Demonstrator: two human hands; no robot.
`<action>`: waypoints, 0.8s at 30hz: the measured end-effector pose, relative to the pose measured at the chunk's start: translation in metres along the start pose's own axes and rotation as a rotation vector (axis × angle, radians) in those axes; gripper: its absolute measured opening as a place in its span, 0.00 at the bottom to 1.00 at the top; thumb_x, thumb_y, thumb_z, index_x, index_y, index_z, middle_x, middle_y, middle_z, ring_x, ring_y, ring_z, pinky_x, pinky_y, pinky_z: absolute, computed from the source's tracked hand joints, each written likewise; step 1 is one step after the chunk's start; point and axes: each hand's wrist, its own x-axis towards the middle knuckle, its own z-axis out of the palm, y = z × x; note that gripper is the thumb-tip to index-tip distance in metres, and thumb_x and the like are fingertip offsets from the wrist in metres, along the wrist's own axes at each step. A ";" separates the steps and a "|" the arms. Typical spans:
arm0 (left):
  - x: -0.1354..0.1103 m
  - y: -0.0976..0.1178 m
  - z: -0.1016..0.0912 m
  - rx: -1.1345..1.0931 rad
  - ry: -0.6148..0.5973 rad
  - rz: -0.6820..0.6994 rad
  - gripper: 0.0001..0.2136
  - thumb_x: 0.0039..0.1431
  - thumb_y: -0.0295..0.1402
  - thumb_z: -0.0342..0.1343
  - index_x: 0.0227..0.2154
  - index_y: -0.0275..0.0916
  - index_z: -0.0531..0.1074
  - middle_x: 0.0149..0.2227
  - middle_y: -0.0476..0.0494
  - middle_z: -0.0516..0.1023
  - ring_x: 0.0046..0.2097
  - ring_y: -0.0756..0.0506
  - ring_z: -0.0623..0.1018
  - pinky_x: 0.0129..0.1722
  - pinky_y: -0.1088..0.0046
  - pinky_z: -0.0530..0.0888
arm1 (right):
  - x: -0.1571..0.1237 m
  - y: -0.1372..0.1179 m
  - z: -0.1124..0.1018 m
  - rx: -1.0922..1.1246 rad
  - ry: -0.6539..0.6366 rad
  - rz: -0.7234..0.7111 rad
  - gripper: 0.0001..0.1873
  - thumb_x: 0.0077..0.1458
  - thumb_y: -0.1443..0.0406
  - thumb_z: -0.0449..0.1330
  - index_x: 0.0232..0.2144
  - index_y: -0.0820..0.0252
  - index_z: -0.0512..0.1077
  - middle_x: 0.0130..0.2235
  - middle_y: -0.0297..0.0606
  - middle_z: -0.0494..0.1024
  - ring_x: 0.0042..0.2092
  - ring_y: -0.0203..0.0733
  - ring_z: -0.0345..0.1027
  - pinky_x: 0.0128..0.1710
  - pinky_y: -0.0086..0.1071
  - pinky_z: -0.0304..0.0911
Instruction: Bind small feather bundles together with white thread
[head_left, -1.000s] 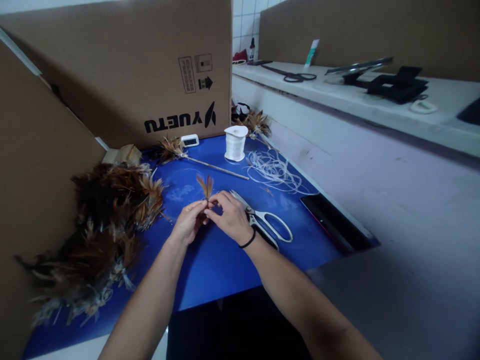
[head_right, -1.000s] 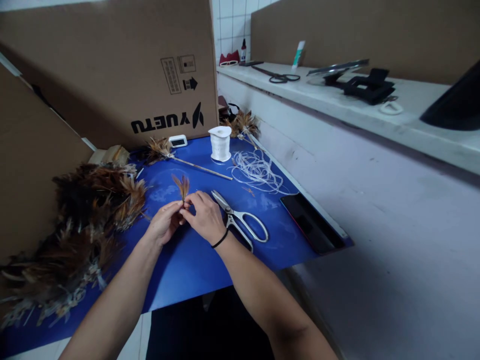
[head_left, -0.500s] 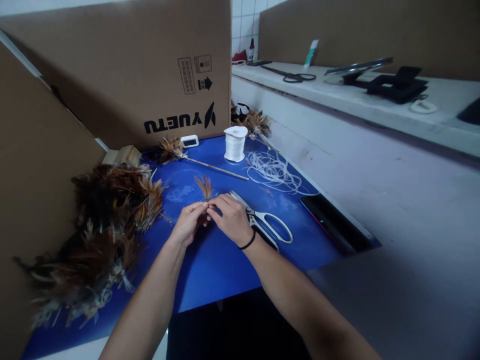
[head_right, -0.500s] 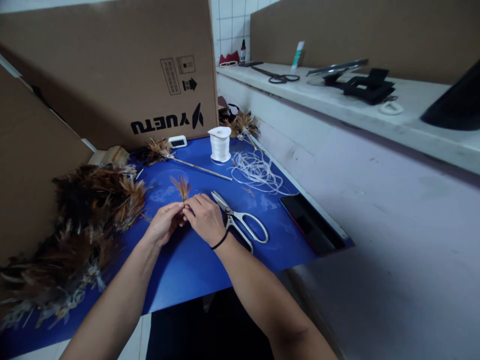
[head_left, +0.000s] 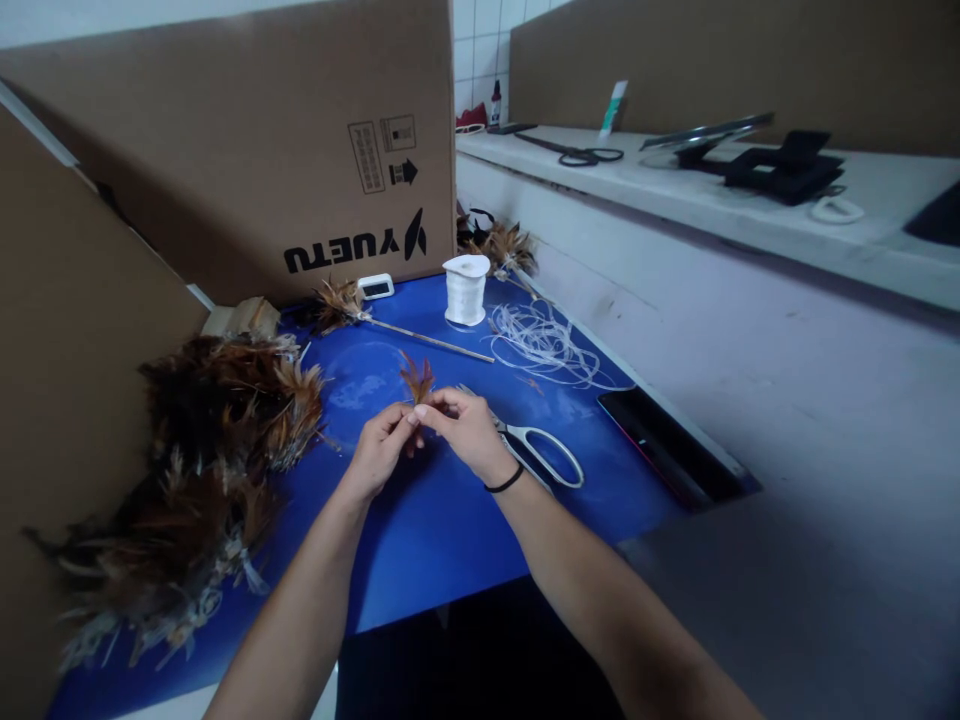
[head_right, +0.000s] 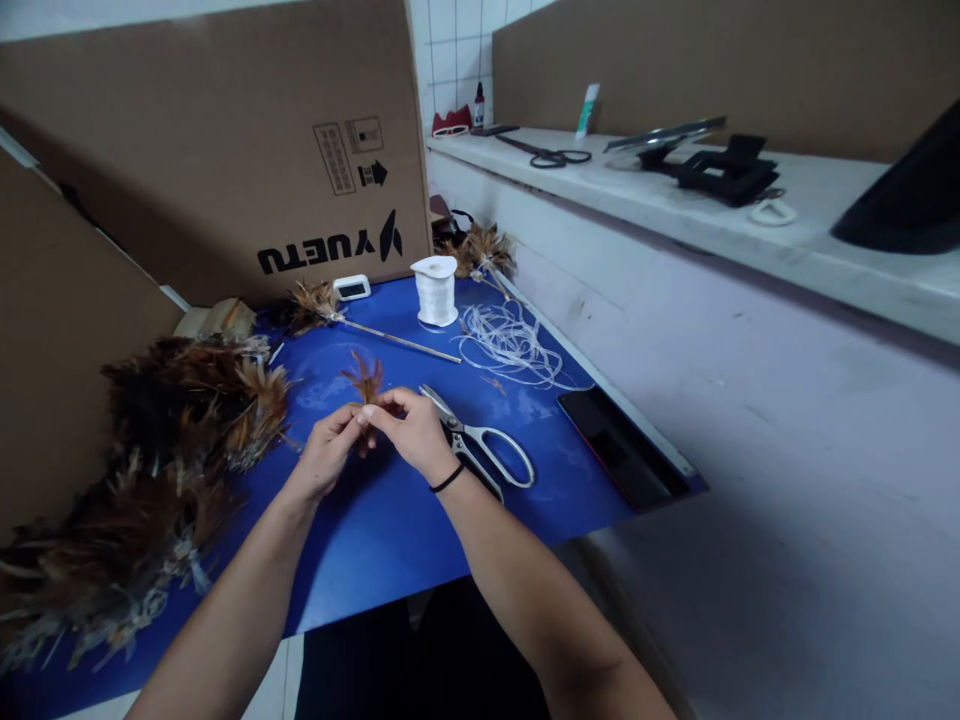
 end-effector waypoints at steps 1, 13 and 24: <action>0.000 0.000 0.000 0.013 -0.019 0.009 0.13 0.59 0.42 0.51 0.28 0.36 0.71 0.23 0.50 0.70 0.24 0.53 0.68 0.25 0.77 0.66 | 0.000 0.000 0.000 0.017 -0.004 0.008 0.08 0.47 0.61 0.63 0.24 0.60 0.72 0.24 0.33 0.74 0.26 0.35 0.67 0.30 0.31 0.64; -0.001 -0.003 0.001 -0.168 -0.079 -0.067 0.12 0.58 0.41 0.54 0.28 0.35 0.69 0.22 0.51 0.68 0.22 0.54 0.67 0.22 0.78 0.66 | 0.002 0.003 -0.002 -0.020 -0.011 -0.067 0.08 0.48 0.62 0.62 0.22 0.61 0.72 0.23 0.32 0.73 0.27 0.33 0.65 0.31 0.28 0.62; 0.014 0.003 -0.022 -0.409 0.411 -0.061 0.06 0.50 0.33 0.55 0.23 0.37 0.66 0.20 0.53 0.66 0.19 0.56 0.65 0.17 0.81 0.60 | 0.014 0.015 -0.006 -0.624 0.005 -0.176 0.07 0.52 0.71 0.57 0.34 0.60 0.74 0.36 0.37 0.76 0.36 0.37 0.68 0.41 0.32 0.63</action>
